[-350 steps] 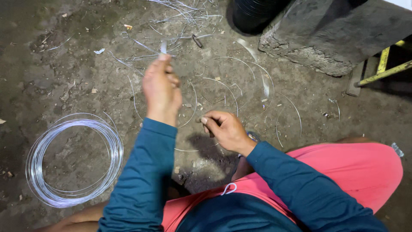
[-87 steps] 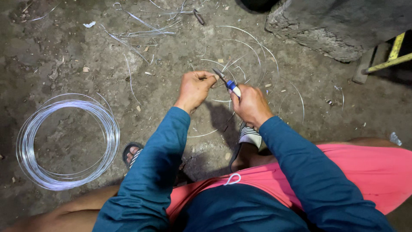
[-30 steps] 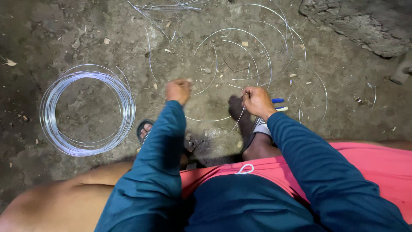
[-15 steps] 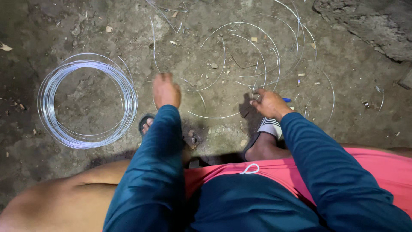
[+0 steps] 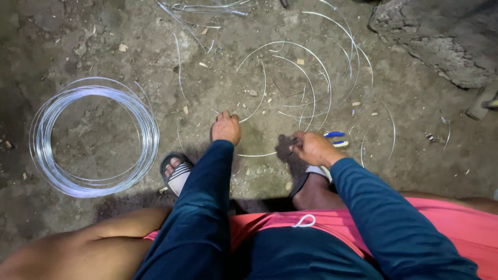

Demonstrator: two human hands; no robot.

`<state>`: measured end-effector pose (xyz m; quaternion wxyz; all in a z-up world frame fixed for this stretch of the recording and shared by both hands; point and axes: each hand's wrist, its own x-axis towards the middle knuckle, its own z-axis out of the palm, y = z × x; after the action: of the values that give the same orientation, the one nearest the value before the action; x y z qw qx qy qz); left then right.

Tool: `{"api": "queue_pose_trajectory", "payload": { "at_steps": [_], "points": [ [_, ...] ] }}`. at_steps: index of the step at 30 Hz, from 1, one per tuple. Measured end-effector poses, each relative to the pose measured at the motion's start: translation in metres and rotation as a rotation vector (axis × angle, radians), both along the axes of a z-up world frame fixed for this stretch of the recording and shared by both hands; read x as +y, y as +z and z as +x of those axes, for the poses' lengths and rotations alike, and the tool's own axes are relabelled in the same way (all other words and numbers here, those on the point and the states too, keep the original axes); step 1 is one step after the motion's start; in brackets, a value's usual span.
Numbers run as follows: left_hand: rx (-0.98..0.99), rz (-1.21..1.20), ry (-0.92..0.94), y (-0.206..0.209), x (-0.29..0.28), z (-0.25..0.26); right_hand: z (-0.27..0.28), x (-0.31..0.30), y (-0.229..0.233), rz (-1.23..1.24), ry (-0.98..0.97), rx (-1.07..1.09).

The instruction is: The person sits on the floor and repeatedly cuts lengths of thin metal wire using pliers. They pull wire from a coil, measure by hand, cut, and place the pieces on the ground.

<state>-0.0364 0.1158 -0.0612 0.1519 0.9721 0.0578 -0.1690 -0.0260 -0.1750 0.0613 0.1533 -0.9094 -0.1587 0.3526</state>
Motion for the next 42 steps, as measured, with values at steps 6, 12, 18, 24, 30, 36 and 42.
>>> {"api": "queue_pose_trajectory", "payload": {
  "at_steps": [6,12,18,24,30,36,42],
  "points": [
    [0.054,-0.018,0.024,-0.012,0.006,0.008,-0.002,-0.003,-0.005,0.041,0.004,0.051],
    [0.076,0.022,-0.030,-0.014,0.005,0.009,0.002,-0.006,-0.006,0.006,0.040,0.019],
    [-0.213,-0.049,-0.139,0.011,0.000,0.012,0.003,-0.007,-0.016,0.016,0.022,0.015],
    [-0.560,-0.184,0.131,0.076,-0.014,0.028,0.004,-0.007,-0.025,0.100,-0.039,-0.058],
    [-0.844,-0.227,0.371,0.152,-0.014,0.056,0.010,0.027,0.003,0.453,-0.501,0.357],
    [-0.993,-0.750,0.572,0.207,-0.040,0.065,0.018,0.055,0.055,0.672,-0.942,0.581],
    [-0.804,-1.209,0.710,0.209,-0.086,0.044,0.055,0.027,0.053,1.137,-1.241,0.354]
  ]
}}
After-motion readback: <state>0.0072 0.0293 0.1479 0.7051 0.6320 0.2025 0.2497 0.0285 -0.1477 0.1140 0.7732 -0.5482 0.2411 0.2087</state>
